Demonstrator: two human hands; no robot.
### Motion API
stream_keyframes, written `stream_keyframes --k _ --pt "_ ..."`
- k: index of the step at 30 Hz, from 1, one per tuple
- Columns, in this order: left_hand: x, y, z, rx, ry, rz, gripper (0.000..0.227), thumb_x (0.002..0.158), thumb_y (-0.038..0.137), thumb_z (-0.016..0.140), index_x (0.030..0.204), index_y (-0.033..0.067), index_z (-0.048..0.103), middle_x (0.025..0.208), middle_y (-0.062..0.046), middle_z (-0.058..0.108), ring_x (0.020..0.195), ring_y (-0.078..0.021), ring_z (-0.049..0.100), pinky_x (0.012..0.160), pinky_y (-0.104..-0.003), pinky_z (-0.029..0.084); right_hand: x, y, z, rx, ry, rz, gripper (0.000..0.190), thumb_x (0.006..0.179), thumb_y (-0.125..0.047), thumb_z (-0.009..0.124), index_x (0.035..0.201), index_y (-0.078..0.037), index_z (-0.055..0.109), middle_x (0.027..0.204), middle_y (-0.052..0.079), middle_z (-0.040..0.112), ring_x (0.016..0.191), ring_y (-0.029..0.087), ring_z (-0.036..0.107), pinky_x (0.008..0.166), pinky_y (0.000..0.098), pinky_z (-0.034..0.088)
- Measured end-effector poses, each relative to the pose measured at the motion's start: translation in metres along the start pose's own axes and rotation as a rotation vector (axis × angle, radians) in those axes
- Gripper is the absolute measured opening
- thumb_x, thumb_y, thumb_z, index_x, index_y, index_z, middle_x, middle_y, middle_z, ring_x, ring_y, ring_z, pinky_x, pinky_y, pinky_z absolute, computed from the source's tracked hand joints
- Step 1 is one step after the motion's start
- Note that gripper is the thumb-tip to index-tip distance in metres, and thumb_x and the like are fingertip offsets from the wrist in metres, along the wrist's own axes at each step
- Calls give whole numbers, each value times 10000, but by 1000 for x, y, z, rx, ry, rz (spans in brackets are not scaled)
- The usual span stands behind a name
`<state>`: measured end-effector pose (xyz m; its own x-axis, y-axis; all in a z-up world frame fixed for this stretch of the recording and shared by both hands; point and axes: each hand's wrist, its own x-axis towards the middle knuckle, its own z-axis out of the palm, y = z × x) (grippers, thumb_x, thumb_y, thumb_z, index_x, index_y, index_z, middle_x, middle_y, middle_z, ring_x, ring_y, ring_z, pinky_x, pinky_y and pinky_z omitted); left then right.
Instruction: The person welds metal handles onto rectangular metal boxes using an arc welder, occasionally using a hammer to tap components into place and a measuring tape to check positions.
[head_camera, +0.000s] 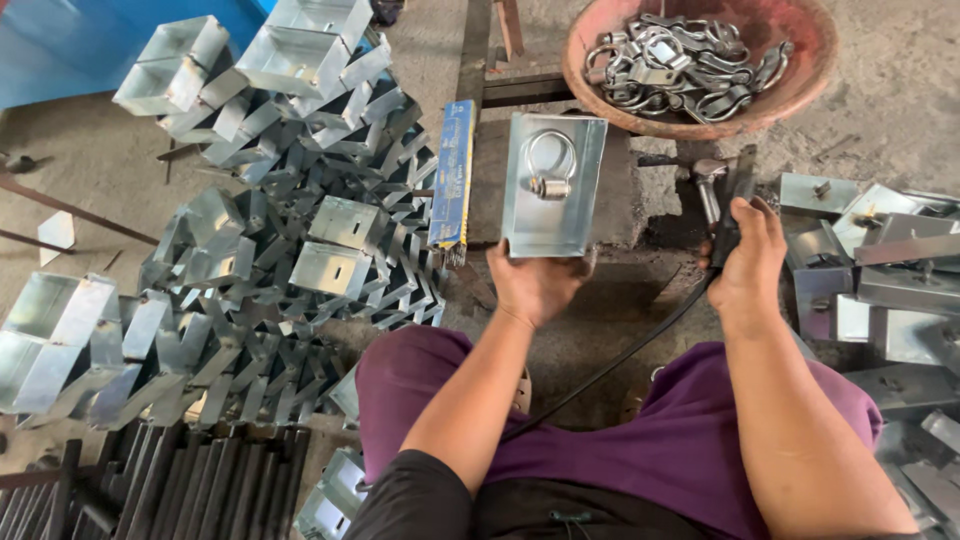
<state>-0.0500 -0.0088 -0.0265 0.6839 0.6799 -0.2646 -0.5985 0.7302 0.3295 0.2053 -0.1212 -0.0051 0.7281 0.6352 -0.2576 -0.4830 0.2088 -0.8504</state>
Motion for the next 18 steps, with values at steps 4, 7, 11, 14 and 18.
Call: stream_keyframes --k 4,7,11,14,18 --pt "52 41 -42 789 189 392 616 980 417 577 1389 -42 547 1281 -200 589 1125 -344 547 1012 -457 452 -5 3 9 -7 -45 -86 553 976 -277 690 1444 -27 535 871 47 631 519 150 555 403 300 398" --pt "53 96 -38 1663 25 618 870 801 396 714 1559 102 403 1488 -190 532 1381 -385 501 1173 -475 387 -14 5 18 -95 -93 -74 525 957 -236 704 1417 -30 555 834 29 614 492 128 542 385 286 399" --pt "49 132 2 2416 -53 274 1227 582 397 904 1585 162 236 1584 -209 409 1415 -454 353 1158 -532 257 -31 15 30 -365 -213 -127 540 930 -179 740 1415 -22 561 865 40 644 531 101 541 417 275 418" --pt "47 143 24 2594 106 -68 1303 576 458 922 1613 190 181 1566 -211 412 1442 -410 375 1177 -554 261 -44 25 36 -561 -268 -159 614 880 -238 793 1403 -8 567 906 92 679 618 134 587 508 290 465" --pt "43 150 45 2646 166 -246 1308 562 556 939 1606 209 231 1558 -198 439 1448 -383 413 1171 -606 296 -55 36 43 -803 -297 -371 718 817 -357 873 1381 0 605 1042 138 739 930 223 707 838 333 551"
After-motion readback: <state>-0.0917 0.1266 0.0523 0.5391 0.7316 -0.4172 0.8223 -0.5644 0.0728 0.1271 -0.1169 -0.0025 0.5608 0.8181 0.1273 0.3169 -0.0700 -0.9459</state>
